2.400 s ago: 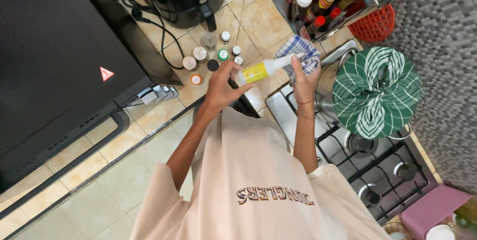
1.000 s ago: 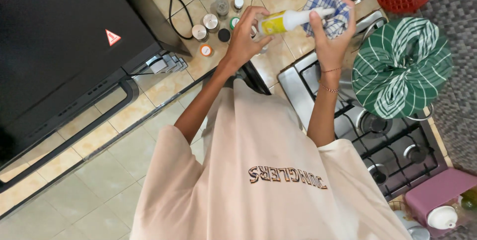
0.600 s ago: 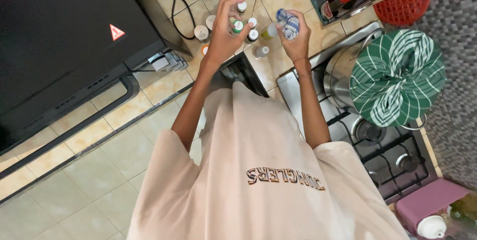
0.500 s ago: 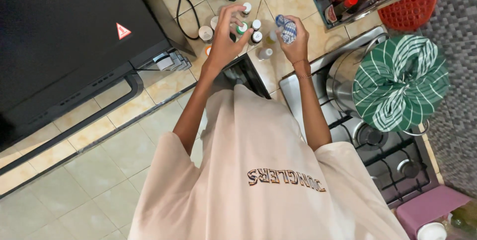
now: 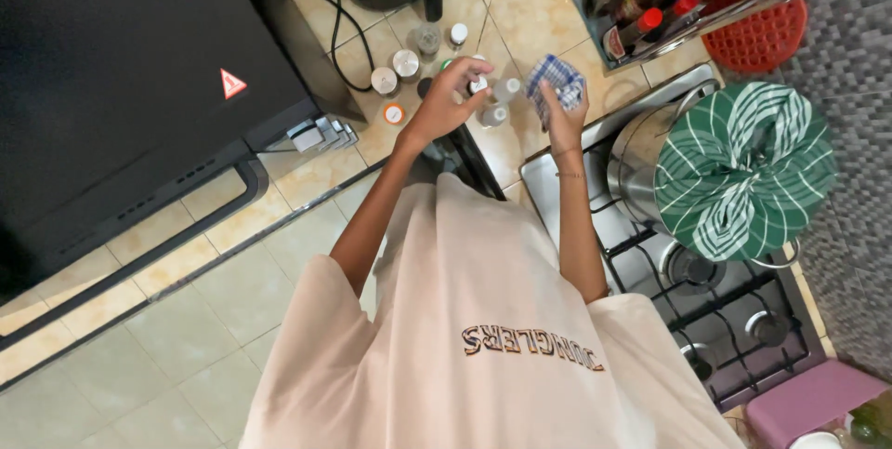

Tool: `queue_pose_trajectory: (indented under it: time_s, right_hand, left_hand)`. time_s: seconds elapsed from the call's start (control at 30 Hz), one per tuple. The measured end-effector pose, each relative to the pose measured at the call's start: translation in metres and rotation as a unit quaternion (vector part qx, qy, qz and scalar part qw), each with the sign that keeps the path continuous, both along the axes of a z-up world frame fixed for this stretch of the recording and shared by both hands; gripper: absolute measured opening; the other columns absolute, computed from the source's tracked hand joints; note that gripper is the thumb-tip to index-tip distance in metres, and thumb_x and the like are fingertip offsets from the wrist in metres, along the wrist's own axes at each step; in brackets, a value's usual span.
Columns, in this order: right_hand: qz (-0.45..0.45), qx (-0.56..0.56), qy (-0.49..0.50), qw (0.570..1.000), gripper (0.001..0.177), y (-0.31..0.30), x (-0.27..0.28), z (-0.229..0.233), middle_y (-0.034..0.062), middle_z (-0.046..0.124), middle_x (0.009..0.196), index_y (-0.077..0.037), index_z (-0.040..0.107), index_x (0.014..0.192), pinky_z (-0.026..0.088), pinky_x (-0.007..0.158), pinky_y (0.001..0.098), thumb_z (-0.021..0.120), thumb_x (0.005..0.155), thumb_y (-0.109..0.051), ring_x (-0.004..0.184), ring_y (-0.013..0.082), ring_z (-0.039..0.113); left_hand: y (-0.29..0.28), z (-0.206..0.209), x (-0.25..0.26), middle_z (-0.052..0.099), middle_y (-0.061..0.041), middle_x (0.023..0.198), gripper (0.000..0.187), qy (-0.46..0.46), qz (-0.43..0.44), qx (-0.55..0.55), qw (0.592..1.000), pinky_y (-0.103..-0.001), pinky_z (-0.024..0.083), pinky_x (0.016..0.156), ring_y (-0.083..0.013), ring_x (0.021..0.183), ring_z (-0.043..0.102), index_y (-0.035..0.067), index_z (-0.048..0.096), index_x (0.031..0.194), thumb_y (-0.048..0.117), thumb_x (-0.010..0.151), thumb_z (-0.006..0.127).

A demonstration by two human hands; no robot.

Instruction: The recorder cleans and organizes various bottles and food containers on a kitchen counter.

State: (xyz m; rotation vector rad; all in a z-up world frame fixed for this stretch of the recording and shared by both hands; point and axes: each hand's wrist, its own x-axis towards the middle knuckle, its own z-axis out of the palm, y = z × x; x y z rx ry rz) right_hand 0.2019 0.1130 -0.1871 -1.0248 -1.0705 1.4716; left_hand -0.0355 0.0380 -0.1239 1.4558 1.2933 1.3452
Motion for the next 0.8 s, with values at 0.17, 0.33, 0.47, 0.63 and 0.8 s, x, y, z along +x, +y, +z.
queue_pose_trajectory:
  time_s: [0.17, 0.33, 0.47, 0.63, 0.8]
  right_hand:
    - [-0.041, -0.123, 0.173, 0.976, 0.032, -0.003, 0.032, -0.019, 0.0085, 0.07, 0.116, -0.004, 0.06, 0.127, 0.06, 0.088, 0.0409, 0.071, 0.097, -0.008, 0.102, 0.0225, 0.071]
    - [-0.043, -0.2, 0.289, 0.935, 0.035, -0.01, 0.059, -0.043, 0.0096, 0.07, 0.124, -0.005, 0.058, 0.128, 0.055, 0.107, 0.0478, 0.068, 0.097, -0.017, 0.115, 0.0271, 0.067]
    - [-0.055, -0.219, 0.313, 0.923, 0.044, -0.023, 0.053, -0.006, 0.0126, 0.068, 0.129, -0.002, 0.057, 0.131, 0.05, 0.11, 0.0542, 0.067, 0.091, -0.019, 0.12, 0.0321, 0.065]
    - [-0.053, -0.229, 0.318, 0.918, 0.045, -0.031, 0.051, 0.003, 0.0143, 0.066, 0.129, -0.002, 0.056, 0.132, 0.049, 0.108, 0.0575, 0.065, 0.091, -0.018, 0.12, 0.0347, 0.064]
    - [-0.071, -0.274, 0.294, 0.913, 0.044, -0.042, 0.058, 0.007, 0.0155, 0.066, 0.129, 0.0, 0.056, 0.132, 0.049, 0.108, 0.0535, 0.064, 0.092, -0.017, 0.118, 0.0346, 0.065]
  left_hand:
    - [0.049, -0.004, 0.009, 0.066, -0.001, 0.118, 0.033, 0.013, -0.011, -0.012, 1.0, -0.031, 0.053, 0.077, -0.017, 0.101, 0.063, 0.012, 0.064, 0.124, 0.011, 0.093, 0.077]
    - [0.148, -0.023, 0.025, 0.069, -0.001, 0.123, 0.036, 0.057, -0.004, -0.004, 0.998, -0.033, 0.055, 0.077, -0.0161, 0.101, 0.067, 0.013, 0.065, 0.124, 0.01, 0.09, 0.078]
    - [0.255, -0.062, 0.036, 0.066, -0.007, 0.124, 0.043, 0.073, 0.036, 0.026, 0.996, -0.036, 0.059, 0.083, -0.0206, 0.104, 0.066, 0.012, 0.06, 0.129, 0.01, 0.089, 0.077]
    - [0.41, -0.116, 0.032, 0.062, -0.016, 0.13, 0.055, 0.124, 0.11, 0.103, 0.981, -0.043, 0.053, 0.105, -0.0366, 0.124, 0.061, 0.008, 0.054, 0.135, 0.007, 0.086, 0.079]
    - [0.501, -0.121, 0.024, 0.054, -0.027, 0.134, 0.087, 0.172, 0.167, 0.064, 0.969, -0.048, 0.047, 0.095, -0.0466, 0.122, 0.052, 0.001, 0.045, 0.138, 0.009, 0.062, 0.086]
